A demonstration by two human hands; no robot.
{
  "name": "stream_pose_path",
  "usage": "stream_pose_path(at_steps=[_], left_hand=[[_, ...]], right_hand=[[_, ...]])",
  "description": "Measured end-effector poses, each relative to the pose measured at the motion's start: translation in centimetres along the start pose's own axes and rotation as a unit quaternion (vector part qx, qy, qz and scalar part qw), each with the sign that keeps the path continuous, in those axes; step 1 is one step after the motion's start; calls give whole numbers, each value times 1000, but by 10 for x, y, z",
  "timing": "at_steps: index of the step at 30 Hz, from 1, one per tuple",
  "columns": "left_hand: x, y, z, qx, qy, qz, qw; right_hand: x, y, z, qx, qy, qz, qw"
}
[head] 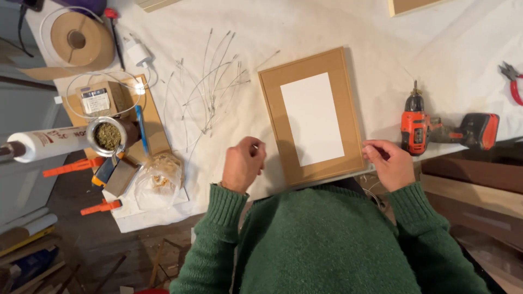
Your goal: Attaching hanging hardware and wires to the back of art frames using a power drill.
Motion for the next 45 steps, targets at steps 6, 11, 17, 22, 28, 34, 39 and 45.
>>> stream_pose_path(at_steps=[6, 11, 17, 22, 28, 34, 39, 45], left_hand=[[23, -12, -4, 223, 48, 38, 973], [50, -4, 2, 374, 123, 338, 855], [63, 14, 4, 501, 111, 393, 763], [66, -13, -3, 494, 124, 454, 731], [100, -75, -21, 389, 52, 397, 829], [216, -151, -32, 377, -3, 136, 916], [318, -213, -21, 485, 81, 309, 814], [355, -237, 0, 463, 185, 423, 757]], right_hand=[[-10, -6, -14, 19, 11, 7, 1000], [-40, -4, -15, 7, 1, -40, 999], [-92, -9, 7, -62, -42, -141, 987], [-137, -3, 39, -127, -93, -187, 970], [-145, 0, 74, -316, 28, -281, 906], [-146, -13, 92, -302, 128, -207, 921], [-148, -21, 101, -360, 102, -205, 904], [-145, -41, 116, -373, 130, -169, 903]])
Point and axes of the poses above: each hand's wrist, its own z-axis towards the middle knuckle, its own x-axis out of the palm, y = z × x, the point moved 3 cm from there along z, towards the middle knuckle, and after that the axes turned 13 degrees about -y, right-handed, at the moved point
